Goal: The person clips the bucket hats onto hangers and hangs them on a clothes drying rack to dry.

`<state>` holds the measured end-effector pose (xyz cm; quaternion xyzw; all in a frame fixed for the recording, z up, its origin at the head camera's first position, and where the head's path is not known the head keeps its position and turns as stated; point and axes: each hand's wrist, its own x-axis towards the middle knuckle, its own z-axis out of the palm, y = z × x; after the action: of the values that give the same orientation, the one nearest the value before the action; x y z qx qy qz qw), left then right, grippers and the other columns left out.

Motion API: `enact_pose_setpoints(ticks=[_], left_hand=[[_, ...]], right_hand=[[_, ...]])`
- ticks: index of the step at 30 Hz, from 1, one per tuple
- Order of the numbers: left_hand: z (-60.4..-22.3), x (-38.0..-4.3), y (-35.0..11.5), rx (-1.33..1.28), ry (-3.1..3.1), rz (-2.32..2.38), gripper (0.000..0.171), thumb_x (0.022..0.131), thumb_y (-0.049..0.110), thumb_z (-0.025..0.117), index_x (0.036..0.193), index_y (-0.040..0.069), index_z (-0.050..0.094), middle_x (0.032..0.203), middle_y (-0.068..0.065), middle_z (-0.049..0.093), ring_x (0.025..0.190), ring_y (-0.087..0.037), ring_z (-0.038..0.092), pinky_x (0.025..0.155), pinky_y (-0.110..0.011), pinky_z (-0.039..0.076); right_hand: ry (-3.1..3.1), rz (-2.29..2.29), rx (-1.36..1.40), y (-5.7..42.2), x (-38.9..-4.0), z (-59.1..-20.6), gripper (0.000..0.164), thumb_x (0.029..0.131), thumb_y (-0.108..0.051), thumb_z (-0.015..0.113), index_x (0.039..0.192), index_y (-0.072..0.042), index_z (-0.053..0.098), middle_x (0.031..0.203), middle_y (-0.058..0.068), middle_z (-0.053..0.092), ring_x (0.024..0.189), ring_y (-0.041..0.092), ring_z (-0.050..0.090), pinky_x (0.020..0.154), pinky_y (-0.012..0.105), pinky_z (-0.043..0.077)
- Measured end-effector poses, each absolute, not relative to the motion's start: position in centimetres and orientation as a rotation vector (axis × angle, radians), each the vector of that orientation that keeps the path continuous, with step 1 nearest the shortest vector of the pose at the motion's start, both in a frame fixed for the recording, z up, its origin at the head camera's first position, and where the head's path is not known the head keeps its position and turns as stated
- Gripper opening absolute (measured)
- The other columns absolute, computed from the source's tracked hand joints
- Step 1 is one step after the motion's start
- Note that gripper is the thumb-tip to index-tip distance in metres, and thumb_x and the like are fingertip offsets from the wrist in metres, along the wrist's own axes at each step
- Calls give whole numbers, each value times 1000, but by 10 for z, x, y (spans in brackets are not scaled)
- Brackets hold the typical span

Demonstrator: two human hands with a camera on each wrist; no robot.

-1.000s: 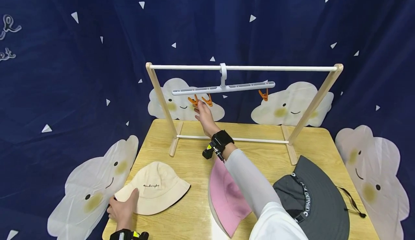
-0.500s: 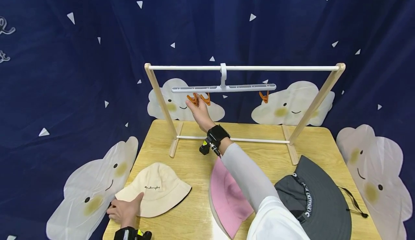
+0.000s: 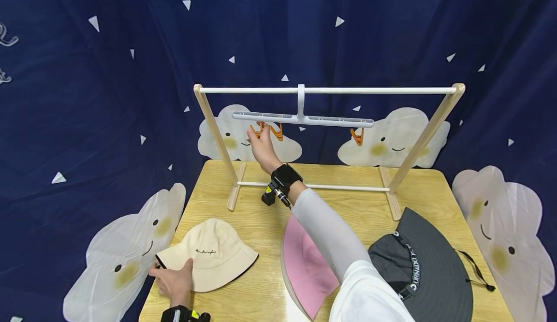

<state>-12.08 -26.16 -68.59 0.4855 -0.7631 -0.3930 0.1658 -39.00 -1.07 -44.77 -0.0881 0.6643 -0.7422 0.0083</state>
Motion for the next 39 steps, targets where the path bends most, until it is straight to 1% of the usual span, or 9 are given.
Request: enact_pose_setpoints(ticks=[3, 6, 13, 16, 20, 25, 29, 33, 39], left_hand=[[-686, -119, -264, 1326, -2149, -1159, 84, 84, 20, 82, 147, -8, 35, 130, -42, 55, 120, -62, 50, 104, -66, 33], [-685, -117, -270, 1209, -2160, -1167, 64, 90, 21, 78, 136, -10, 46, 128, -39, 58, 119, -59, 54, 101, -65, 40], [-679, -119, -279, 885, -2181, -1252, 39, 104, 14, 60, 131, -7, 40, 128, -43, 56, 120, -59, 55, 98, -65, 41], [-674, -123, -278, 781, -2156, -1321, 36, 107, 10, 54, 131, -9, 35, 129, -46, 52, 122, -60, 52, 101, -65, 39], [-662, -128, -275, 720, -2108, -1393, 39, 107, 10, 52, 134, -9, 31, 131, -46, 50, 123, -57, 51, 102, -63, 36], [-641, -133, -270, 666, -2133, -1387, 41, 107, 14, 54, 139, -9, 40, 129, -36, 58, 120, -45, 56, 99, -53, 39], [-627, -136, -266, 650, -2162, -1361, 35, 109, 19, 53, 135, -4, 54, 121, -24, 65, 108, -26, 60, 90, -35, 43], [-617, -137, -264, 637, -2132, -1359, 31, 109, 20, 53, 131, -1, 58, 115, -19, 68, 95, -6, 59, 80, -19, 42], [-599, -142, -258, 542, -2066, -1366, 27, 108, 17, 56, 121, -5, 64, 99, -23, 70, 75, -1, 59, 67, -15, 44]], right_hand=[[2118, -2308, -239, -15, -389, -447, 40, 112, -18, 48, 145, 0, 36, 103, 3, 45, 89, 17, 53, 87, 27, 43], [2187, -2270, -232, -14, -388, -448, 35, 111, -21, 51, 137, 0, 41, 103, 4, 47, 86, 15, 53, 85, 26, 44], [2526, -2056, -221, -9, -380, -445, 42, 108, -42, 57, 124, -3, 57, 99, 10, 64, 82, 20, 63, 70, 29, 46], [2598, -2022, -253, -8, -379, -442, 42, 107, -45, 57, 116, -5, 62, 91, 7, 64, 79, 20, 65, 68, 29, 47], [2602, -2005, -299, -7, -377, -438, 37, 108, -45, 55, 106, -9, 58, 85, 3, 58, 76, 19, 64, 69, 29, 48], [2572, -1992, -337, -5, -376, -433, 35, 108, -45, 54, 97, -12, 57, 82, 4, 59, 76, 18, 62, 71, 29, 47], [2550, -2010, -360, -6, -377, -432, 38, 108, -44, 55, 93, -10, 61, 81, 4, 61, 78, 16, 63, 73, 28, 47], [2558, -2005, -373, -7, -377, -433, 39, 108, -43, 55, 97, -7, 66, 80, 3, 62, 77, 16, 62, 73, 28, 46], [2606, -1965, -378, -6, -375, -432, 44, 109, -43, 52, 99, -4, 71, 83, 7, 65, 77, 17, 59, 71, 29, 43]])
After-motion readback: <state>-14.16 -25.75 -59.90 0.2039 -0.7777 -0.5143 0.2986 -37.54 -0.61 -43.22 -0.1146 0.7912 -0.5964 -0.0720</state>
